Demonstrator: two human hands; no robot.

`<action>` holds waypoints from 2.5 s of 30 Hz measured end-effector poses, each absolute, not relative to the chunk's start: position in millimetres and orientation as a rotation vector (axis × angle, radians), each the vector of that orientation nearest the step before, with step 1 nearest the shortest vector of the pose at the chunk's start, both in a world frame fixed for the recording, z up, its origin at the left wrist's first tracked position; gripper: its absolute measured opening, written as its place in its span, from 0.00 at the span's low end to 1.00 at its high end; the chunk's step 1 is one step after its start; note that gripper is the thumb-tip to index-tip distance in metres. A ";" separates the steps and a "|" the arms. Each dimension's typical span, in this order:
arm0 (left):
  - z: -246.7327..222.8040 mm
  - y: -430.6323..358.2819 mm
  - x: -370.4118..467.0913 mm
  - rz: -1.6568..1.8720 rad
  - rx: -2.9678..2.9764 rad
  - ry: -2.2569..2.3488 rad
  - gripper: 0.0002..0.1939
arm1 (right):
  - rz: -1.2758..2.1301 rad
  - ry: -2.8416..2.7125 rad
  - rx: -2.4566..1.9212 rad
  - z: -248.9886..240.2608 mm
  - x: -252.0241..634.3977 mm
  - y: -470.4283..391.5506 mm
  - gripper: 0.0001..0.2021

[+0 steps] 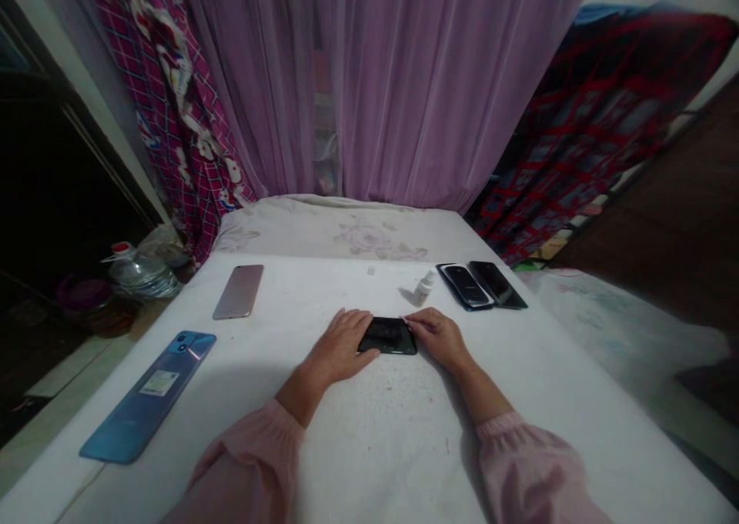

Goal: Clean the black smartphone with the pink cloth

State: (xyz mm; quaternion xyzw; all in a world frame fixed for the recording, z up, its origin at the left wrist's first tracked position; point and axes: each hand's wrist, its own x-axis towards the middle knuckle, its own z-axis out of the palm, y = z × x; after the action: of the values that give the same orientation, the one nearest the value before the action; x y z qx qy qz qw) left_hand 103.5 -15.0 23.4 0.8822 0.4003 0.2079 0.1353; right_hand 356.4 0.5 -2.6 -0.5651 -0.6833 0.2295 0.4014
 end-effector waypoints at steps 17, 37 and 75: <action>17.4 -12.4 101.8 0.612 2.534 1.142 0.27 | 0.579 -1.692 -1.428 -4.5 356.5 0.7 0.10; 16.1 -11.3 102.4 0.622 2.531 1.149 0.27 | 0.589 -1.697 -1.440 -3.3 355.0 -1.6 0.10; 16.8 -11.4 101.1 0.623 2.515 1.131 0.29 | 0.778 -1.798 -1.354 2.4 350.1 -3.8 0.11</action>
State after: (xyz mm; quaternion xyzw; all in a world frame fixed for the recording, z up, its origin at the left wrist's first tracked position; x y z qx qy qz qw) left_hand 101.1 -11.4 16.8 0.8786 0.3952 0.2177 0.1566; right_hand 350.1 -3.8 2.4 -0.5280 -0.7011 0.3032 0.3711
